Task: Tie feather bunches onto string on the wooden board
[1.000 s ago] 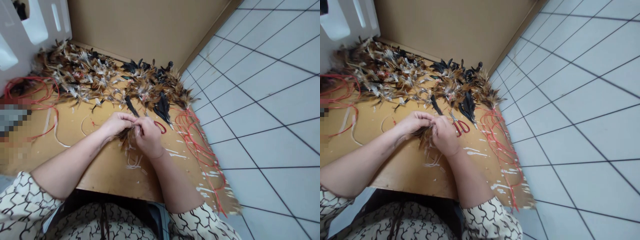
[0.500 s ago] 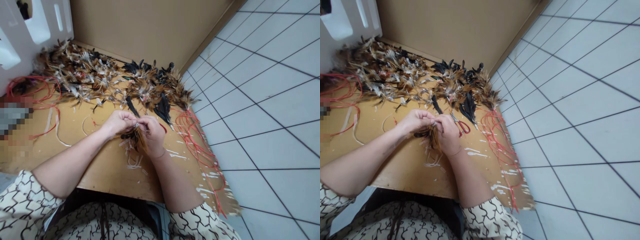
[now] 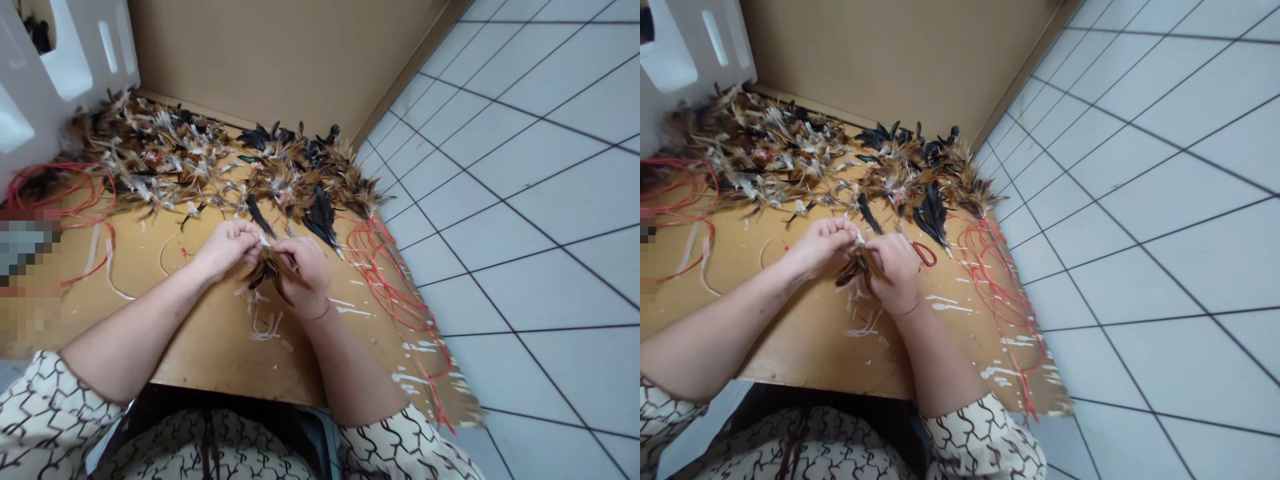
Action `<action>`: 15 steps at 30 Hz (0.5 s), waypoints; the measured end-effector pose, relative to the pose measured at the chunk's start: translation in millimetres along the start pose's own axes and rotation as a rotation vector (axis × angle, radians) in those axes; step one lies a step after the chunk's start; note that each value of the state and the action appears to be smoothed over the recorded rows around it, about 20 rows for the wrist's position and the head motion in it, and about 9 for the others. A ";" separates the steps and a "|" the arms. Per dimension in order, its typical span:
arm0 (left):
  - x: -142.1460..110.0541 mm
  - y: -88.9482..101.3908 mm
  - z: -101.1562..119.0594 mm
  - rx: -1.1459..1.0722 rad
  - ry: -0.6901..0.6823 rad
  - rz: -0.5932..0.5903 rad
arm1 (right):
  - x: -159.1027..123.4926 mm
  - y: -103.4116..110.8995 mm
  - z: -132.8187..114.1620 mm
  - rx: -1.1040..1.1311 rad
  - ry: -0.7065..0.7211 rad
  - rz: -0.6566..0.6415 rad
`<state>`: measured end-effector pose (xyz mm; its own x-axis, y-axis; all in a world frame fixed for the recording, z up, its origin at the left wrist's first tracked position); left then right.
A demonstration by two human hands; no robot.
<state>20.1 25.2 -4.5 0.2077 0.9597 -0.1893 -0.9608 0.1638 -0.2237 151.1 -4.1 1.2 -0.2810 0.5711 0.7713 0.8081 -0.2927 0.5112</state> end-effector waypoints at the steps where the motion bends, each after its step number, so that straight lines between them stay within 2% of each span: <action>1: -0.2 0.1 0.9 -0.016 0.005 0.002 | 0.5 0.3 -1.0 0.010 0.011 0.000; 7: 0.0 2.3 4.4 -0.072 0.034 0.049 | 0.8 0.3 -5.2 0.034 0.029 -0.042; 15: 2.6 4.0 2.4 -0.093 0.037 0.041 | 0.3 1.1 -6.7 0.053 0.009 -0.109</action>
<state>16.4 28.9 -3.5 0.1769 0.9559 -0.2345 -0.9477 0.1011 -0.3028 148.5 -9.4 4.5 -0.3731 0.5907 0.7154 0.7985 -0.1882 0.5718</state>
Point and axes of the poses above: each hand's wrist, its own x-axis towards the middle knuckle, its own y-axis out of the back of the hand, z = x × y, the point moved 2 cm from there along x, towards the middle knuckle, and after that the axes turned 10 degrees about x, right-handed, at the moved point
